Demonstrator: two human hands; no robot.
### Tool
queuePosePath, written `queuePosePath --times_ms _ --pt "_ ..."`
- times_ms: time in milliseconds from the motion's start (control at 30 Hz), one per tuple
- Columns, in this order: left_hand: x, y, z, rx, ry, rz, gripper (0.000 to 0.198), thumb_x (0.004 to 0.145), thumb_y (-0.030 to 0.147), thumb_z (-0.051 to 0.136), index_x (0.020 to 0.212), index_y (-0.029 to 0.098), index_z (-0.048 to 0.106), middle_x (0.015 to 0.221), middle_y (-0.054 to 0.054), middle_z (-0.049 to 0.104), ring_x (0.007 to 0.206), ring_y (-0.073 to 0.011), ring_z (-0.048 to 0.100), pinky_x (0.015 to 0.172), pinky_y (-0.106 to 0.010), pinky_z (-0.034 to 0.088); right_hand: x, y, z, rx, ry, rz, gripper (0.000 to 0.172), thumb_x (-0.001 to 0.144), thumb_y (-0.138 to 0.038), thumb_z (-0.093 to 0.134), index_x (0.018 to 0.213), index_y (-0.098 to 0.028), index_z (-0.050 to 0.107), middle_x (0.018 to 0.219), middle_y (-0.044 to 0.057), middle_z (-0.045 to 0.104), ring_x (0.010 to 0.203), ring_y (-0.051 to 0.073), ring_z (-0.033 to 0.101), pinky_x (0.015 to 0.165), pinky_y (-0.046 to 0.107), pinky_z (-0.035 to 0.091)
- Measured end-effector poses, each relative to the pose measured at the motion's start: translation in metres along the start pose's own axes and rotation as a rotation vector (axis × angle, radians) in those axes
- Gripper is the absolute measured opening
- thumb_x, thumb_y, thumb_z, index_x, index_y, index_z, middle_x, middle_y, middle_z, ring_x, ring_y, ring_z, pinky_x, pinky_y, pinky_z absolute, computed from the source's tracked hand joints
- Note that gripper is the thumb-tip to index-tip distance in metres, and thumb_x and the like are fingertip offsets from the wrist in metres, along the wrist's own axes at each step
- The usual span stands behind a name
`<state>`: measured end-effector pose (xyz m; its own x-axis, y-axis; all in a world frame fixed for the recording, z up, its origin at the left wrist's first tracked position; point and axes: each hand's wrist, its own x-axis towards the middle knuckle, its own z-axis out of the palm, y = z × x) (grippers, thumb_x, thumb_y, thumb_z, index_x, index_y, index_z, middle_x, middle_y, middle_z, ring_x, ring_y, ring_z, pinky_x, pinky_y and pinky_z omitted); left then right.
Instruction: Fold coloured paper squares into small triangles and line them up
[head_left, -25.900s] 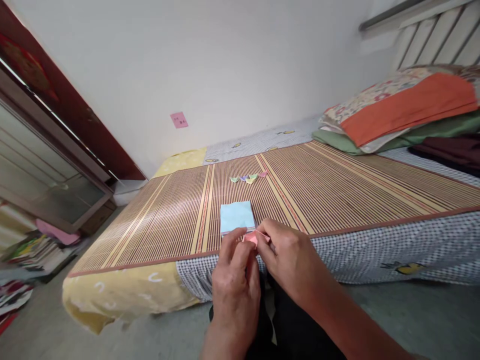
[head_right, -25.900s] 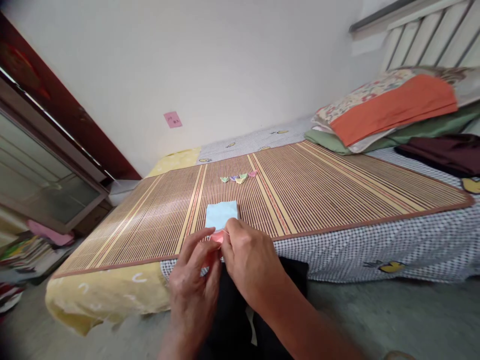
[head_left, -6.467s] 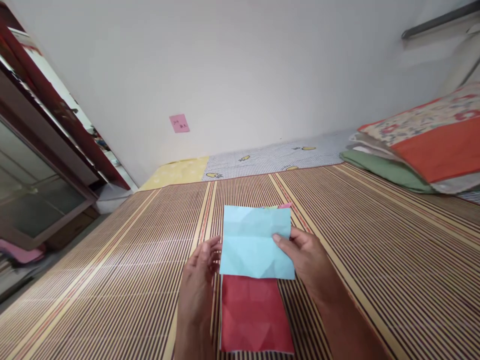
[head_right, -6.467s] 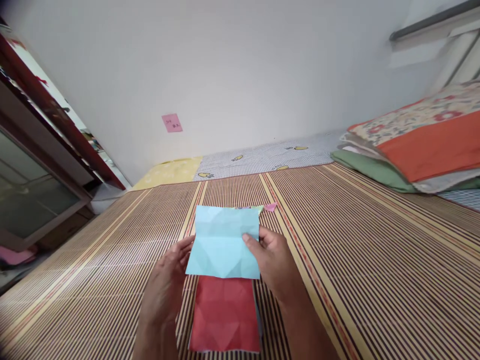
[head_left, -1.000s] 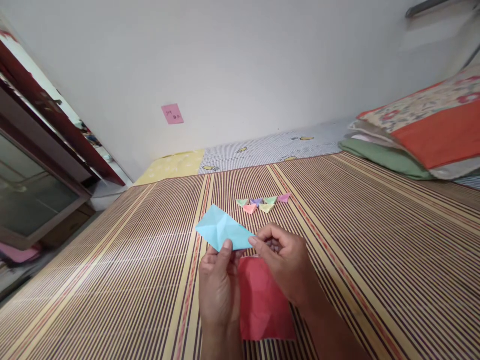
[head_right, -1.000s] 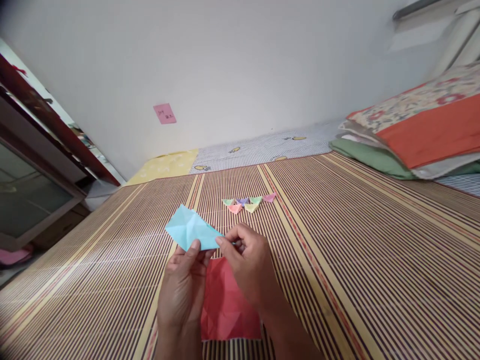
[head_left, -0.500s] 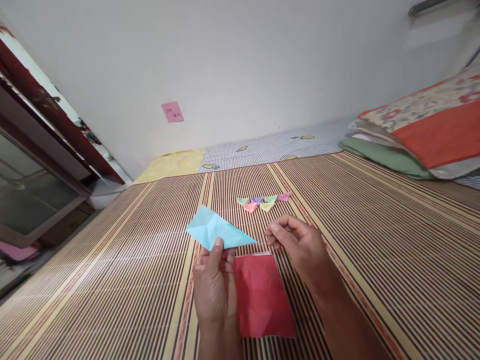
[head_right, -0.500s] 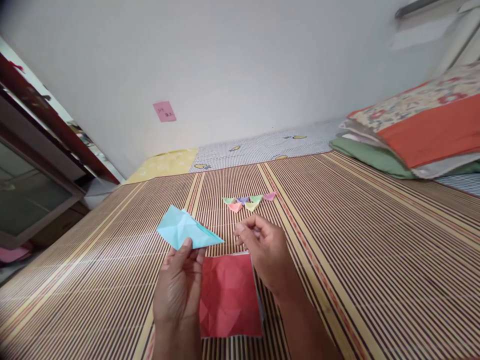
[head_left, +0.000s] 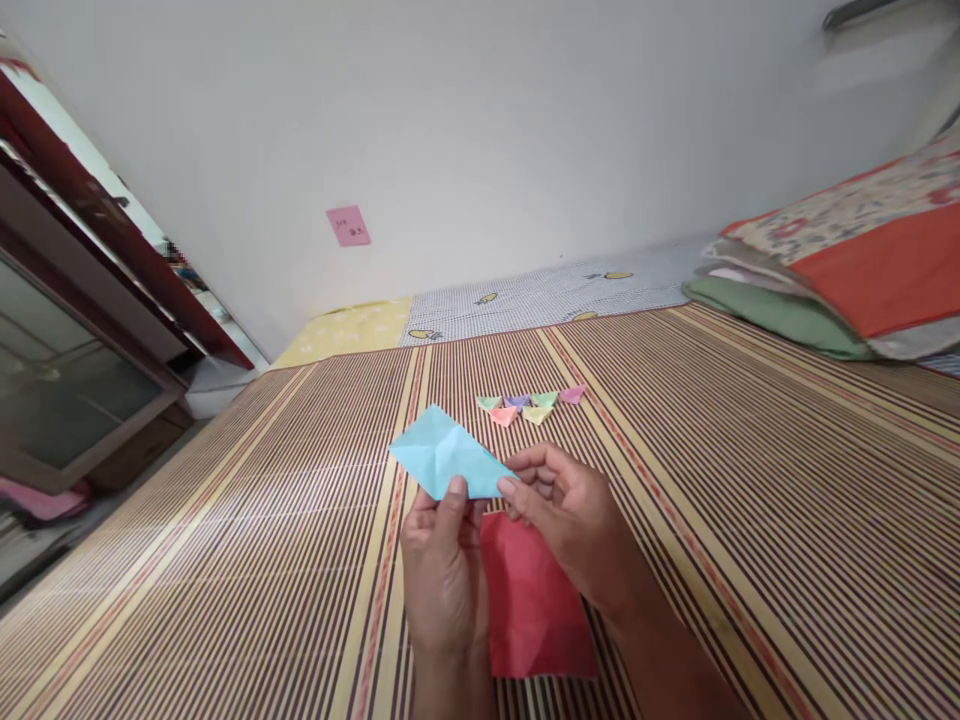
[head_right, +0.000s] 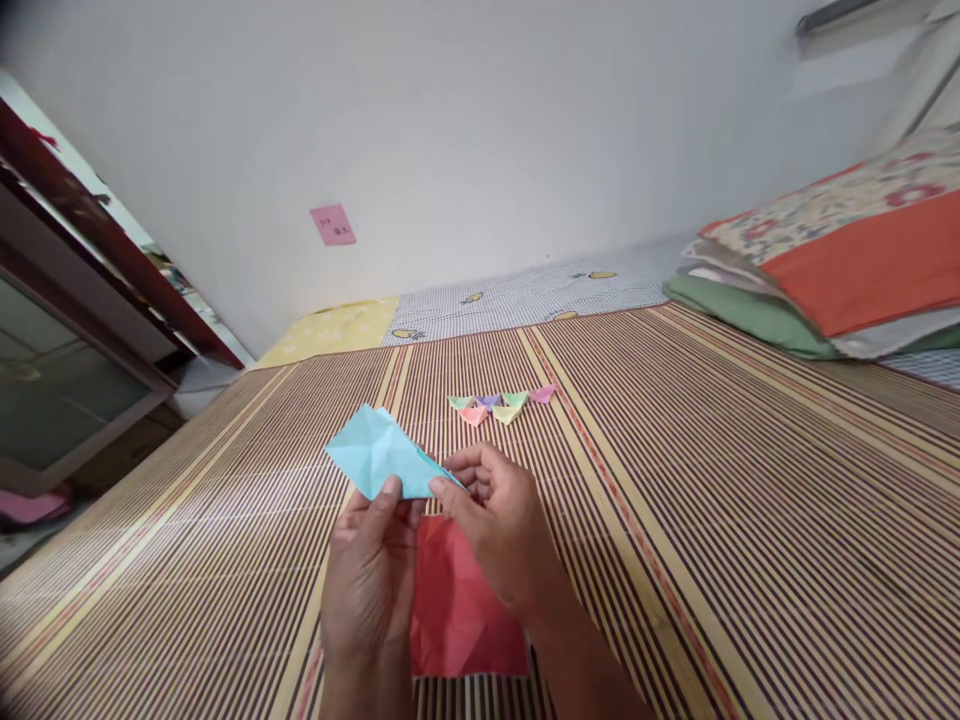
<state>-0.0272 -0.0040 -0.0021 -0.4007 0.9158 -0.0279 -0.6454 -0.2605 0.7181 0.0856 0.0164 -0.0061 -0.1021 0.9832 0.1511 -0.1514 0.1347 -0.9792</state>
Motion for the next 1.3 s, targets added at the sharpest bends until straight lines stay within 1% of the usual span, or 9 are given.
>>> queuePosePath --times_ms 133,367,533,700,933,1033,1133,1233,1300 --pt "-0.0027 -0.0006 0.0009 0.051 -0.037 0.013 0.028 0.075 0.020 0.086 0.102 0.018 0.078 0.093 -0.006 0.079 0.088 -0.0177 0.074 0.086 -0.029 0.057 0.0010 0.0035 -0.0013 0.002 -0.050 -0.012 0.022 0.089 -0.035 0.068 0.076 -0.019 0.063 0.064 -0.002 0.060 0.062 0.014 0.056 0.060 0.026 0.045" --pt "-0.0010 0.0064 0.0007 -0.030 -0.095 -0.105 0.023 0.074 0.018 0.086 0.096 0.016 0.078 0.089 -0.005 0.078 0.076 -0.0147 0.072 0.077 -0.026 0.057 0.0007 0.0037 -0.0038 -0.070 -0.011 -0.096 0.020 0.090 -0.033 0.067 0.076 -0.019 0.064 0.063 -0.004 0.056 0.059 0.013 0.051 0.056 0.024 0.041" --pt "-0.0038 0.0063 0.0024 -0.009 -0.113 -0.099 0.020 0.074 0.018 0.086 0.092 0.016 0.078 0.086 -0.005 0.078 0.070 -0.0121 0.069 0.068 -0.021 0.055 -0.0009 0.0021 -0.0035 -0.122 0.024 -0.100 0.023 0.091 -0.035 0.066 0.076 -0.018 0.063 0.062 -0.003 0.055 0.057 0.013 0.048 0.054 0.024 0.040" --pt "-0.0027 0.0036 -0.0012 0.063 -0.048 -0.168 0.025 0.069 0.024 0.090 0.088 0.013 0.078 0.082 -0.007 0.077 0.062 -0.0102 0.065 0.060 -0.018 0.052 -0.0012 0.0014 -0.0030 -0.129 0.097 -0.161 0.022 0.091 -0.036 0.066 0.078 -0.018 0.064 0.065 -0.003 0.057 0.058 0.013 0.049 0.054 0.023 0.040" --pt "-0.0007 0.0029 -0.0038 0.111 -0.022 -0.089 0.024 0.065 0.028 0.092 0.073 0.012 0.076 0.069 -0.005 0.075 0.055 -0.0071 0.057 0.058 -0.016 0.050 -0.0010 0.0015 -0.0025 -0.131 0.100 -0.163 0.022 0.092 -0.036 0.065 0.078 -0.019 0.063 0.064 -0.003 0.057 0.057 0.013 0.050 0.054 0.024 0.040" --pt "-0.0019 0.0029 -0.0020 0.077 -0.029 -0.115 0.024 0.065 0.026 0.092 0.077 0.012 0.077 0.073 -0.005 0.075 0.056 -0.0075 0.057 0.056 -0.016 0.049 -0.0010 0.0025 -0.0020 -0.117 0.098 -0.153 0.023 0.092 -0.037 0.065 0.078 -0.019 0.062 0.064 -0.003 0.056 0.058 0.013 0.050 0.054 0.024 0.039" --pt "-0.0033 0.0036 -0.0010 0.070 -0.030 -0.131 0.023 0.072 0.029 0.088 0.086 0.013 0.078 0.080 -0.006 0.077 0.058 -0.0091 0.060 0.057 -0.018 0.050 -0.0013 0.0031 -0.0014 -0.175 0.113 -0.181 0.022 0.092 -0.036 0.064 0.077 -0.020 0.062 0.063 -0.003 0.056 0.057 0.013 0.050 0.053 0.024 0.039" --pt "-0.0043 0.0054 0.0000 0.105 -0.026 -0.085 0.024 0.076 0.035 0.085 0.087 0.014 0.080 0.080 -0.007 0.076 0.063 -0.0118 0.063 0.058 -0.020 0.051 -0.0011 0.0031 -0.0004 -0.249 0.125 -0.224 0.022 0.093 -0.034 0.063 0.076 -0.020 0.061 0.062 -0.003 0.057 0.057 0.013 0.050 0.053 0.025 0.039" --pt "-0.0050 0.0065 0.0010 0.122 -0.017 -0.048 0.024 0.073 0.034 0.087 0.084 0.014 0.080 0.077 -0.006 0.075 0.064 -0.0129 0.064 0.058 -0.020 0.052 -0.0007 0.0029 0.0002 -0.273 0.135 -0.249 0.021 0.093 -0.032 0.063 0.076 -0.020 0.061 0.062 -0.004 0.056 0.056 0.013 0.050 0.053 0.025 0.039"
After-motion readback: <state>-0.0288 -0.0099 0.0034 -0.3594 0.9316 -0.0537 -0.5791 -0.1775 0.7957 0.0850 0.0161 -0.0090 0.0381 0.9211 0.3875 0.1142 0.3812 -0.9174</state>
